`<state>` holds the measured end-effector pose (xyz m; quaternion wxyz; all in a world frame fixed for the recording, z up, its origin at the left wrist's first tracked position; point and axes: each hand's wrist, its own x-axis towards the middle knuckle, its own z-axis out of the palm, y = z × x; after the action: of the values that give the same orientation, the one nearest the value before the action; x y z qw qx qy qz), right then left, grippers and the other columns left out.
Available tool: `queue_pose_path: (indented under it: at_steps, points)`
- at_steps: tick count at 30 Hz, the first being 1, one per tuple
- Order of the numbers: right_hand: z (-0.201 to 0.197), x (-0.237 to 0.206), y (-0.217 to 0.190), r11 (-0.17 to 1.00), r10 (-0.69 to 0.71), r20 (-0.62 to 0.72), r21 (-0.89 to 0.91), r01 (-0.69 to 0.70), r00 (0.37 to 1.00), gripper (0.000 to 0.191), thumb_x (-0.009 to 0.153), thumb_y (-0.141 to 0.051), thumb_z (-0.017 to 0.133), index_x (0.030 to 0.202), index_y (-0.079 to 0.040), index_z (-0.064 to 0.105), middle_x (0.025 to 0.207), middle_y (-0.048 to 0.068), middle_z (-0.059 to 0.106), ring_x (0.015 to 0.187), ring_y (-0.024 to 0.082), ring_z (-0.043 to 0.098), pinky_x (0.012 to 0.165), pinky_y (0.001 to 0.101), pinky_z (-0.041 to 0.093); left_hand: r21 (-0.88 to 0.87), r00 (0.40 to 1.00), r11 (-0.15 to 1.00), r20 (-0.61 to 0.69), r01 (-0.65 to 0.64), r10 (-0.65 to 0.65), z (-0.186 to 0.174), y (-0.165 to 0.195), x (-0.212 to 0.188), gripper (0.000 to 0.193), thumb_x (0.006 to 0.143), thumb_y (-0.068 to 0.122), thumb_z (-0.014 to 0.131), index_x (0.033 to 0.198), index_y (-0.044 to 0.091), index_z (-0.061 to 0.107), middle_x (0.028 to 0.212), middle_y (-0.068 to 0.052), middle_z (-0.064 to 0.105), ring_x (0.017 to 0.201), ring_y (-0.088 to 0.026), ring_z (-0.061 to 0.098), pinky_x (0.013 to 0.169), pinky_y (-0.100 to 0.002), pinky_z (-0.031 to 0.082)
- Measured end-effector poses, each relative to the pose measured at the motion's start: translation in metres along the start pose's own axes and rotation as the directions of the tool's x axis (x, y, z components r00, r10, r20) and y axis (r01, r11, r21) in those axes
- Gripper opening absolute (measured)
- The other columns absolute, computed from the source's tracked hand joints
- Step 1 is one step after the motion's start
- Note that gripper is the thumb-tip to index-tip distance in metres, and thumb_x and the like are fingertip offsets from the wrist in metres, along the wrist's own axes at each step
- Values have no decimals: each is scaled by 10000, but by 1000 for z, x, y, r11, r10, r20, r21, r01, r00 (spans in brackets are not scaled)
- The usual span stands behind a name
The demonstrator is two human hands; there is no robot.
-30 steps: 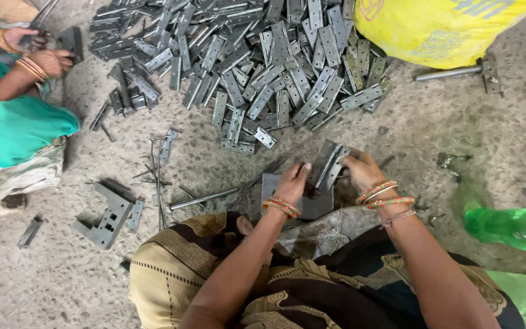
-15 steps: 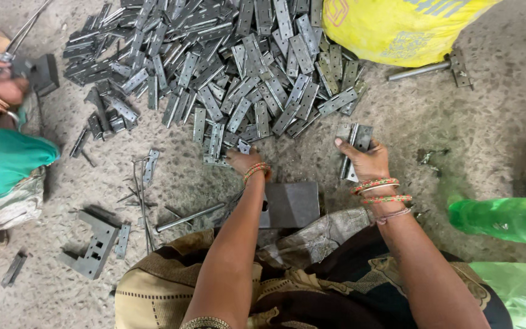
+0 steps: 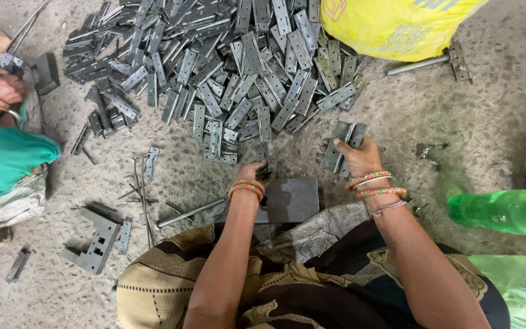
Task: The person sits on the floor and repeatedly picks up small metal brackets and rods, inserts the rods into the brackets, and places the assembled units into a growing pile. The person also briefly picks up a green plastic bottle and sets it aside before resuming assembly.
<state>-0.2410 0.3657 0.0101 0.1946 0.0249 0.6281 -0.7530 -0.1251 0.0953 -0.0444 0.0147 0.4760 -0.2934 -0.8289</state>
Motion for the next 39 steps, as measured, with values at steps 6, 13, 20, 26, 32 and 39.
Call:
queue_pose_path:
  at_steps: [6,13,20,26,32,39]
  points:
    - [-5,3,9,983,-59,-3,-173,57,998,194,852,-75,792,1027,-18,731,941,30,757,802,115,672,735,306,542,342,568,487,199,-804,798,8,2,-64,246,996,103,666,1198,-27,615,1038,-201,717,798,-275,660,684,-407,500]
    - [-12,10,25,985,-63,44,-160,69,997,180,847,-71,785,1014,-23,737,935,20,756,797,109,671,734,303,545,905,680,-258,425,-339,598,-32,-62,-74,402,927,262,677,1205,-3,560,859,-278,708,777,-463,697,713,-554,567]
    - [-13,11,30,955,-51,51,-289,64,997,191,843,-83,746,1010,9,740,924,42,762,788,141,687,728,334,555,896,754,-237,444,-376,484,-38,-94,-55,328,856,238,734,1052,8,605,866,-311,701,827,-513,678,736,-581,552]
    - [10,-11,7,885,59,231,-463,56,971,343,883,-318,832,973,1,740,888,18,713,778,109,601,694,355,535,792,608,-68,518,-607,602,26,-76,-88,307,894,227,673,1040,-20,561,833,-296,696,777,-513,677,695,-589,523]
    - [25,-27,-9,873,80,208,-487,32,975,436,822,-328,865,989,44,711,861,69,718,756,134,619,678,356,537,740,531,-230,630,-632,567,70,-66,-133,421,973,340,640,1155,-19,515,843,-311,664,761,-526,646,654,-614,475]
    - [16,-12,12,866,-18,289,-474,160,957,346,806,-163,785,1081,28,693,919,69,755,796,139,666,742,335,565,658,634,218,498,-721,592,42,-67,-79,321,1059,283,578,1148,-22,621,921,-242,686,827,-383,621,719,-506,481]
